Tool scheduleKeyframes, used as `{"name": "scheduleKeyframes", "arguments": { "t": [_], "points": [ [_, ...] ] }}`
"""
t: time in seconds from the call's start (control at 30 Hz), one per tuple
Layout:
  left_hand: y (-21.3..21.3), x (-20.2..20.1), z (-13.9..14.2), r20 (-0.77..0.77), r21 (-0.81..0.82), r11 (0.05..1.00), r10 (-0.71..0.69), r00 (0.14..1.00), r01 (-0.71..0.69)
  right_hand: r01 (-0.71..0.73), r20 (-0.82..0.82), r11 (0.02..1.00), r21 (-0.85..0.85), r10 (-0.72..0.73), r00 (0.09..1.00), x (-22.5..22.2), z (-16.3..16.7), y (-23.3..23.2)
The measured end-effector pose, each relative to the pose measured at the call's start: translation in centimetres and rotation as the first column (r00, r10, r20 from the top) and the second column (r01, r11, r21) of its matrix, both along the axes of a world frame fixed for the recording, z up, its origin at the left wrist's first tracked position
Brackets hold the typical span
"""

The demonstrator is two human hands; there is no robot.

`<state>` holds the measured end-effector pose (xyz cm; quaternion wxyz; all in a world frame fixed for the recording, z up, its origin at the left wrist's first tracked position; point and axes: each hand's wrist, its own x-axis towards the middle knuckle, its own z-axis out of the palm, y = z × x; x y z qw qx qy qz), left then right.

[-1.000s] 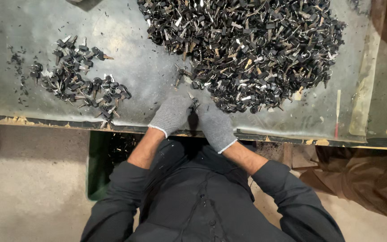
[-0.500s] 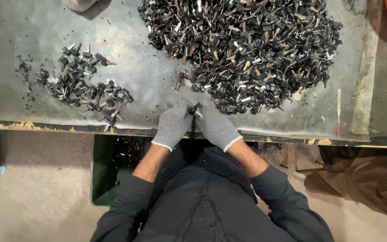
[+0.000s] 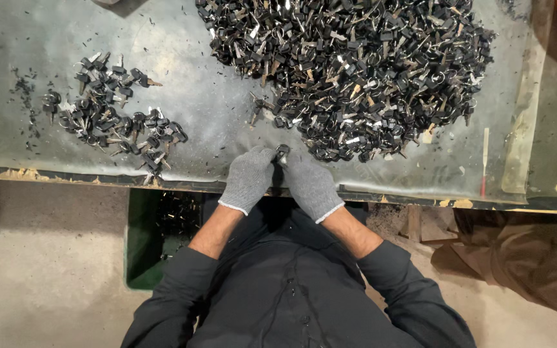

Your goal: The person sits at a workbench and sorts small black metal components from a large pile, picking items one at a time by hand and placing accepted pieces into a pile on the left while dropping rejected pieces into a green bin below the bench. The person continues this pick-and-place sorting throughout the episode.

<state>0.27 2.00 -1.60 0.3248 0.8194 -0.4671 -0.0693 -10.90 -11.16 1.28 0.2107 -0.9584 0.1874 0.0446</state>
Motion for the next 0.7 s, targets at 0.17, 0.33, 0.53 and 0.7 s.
{"name": "scheduleKeyframes", "arguments": {
  "t": [0.17,0.33,0.53,0.7],
  "points": [
    [-0.1,0.0,0.3,0.013,0.006,1.0,-0.003,1.0,0.003,0.062,-0.235,0.998,0.017,-0.057,0.97,1.1,1.3,-0.7],
    [0.1,-0.1,0.2,0.036,-0.01,1.0,0.02,0.999,-0.02,0.067,0.002,0.967,0.246,-0.07,0.998,0.5,1.5,-1.4],
    [0.1,-0.7,-0.1,0.132,0.056,0.998,0.006,0.991,-0.013,0.115,-0.071,0.983,0.141,-0.106,0.992,0.5,1.3,-0.5],
    [0.1,-0.5,-0.1,-0.048,-0.062,0.987,0.147,0.988,-0.149,0.011,0.338,0.993,0.121,-0.052,0.94,-0.4,1.0,0.0]
  ]
}}
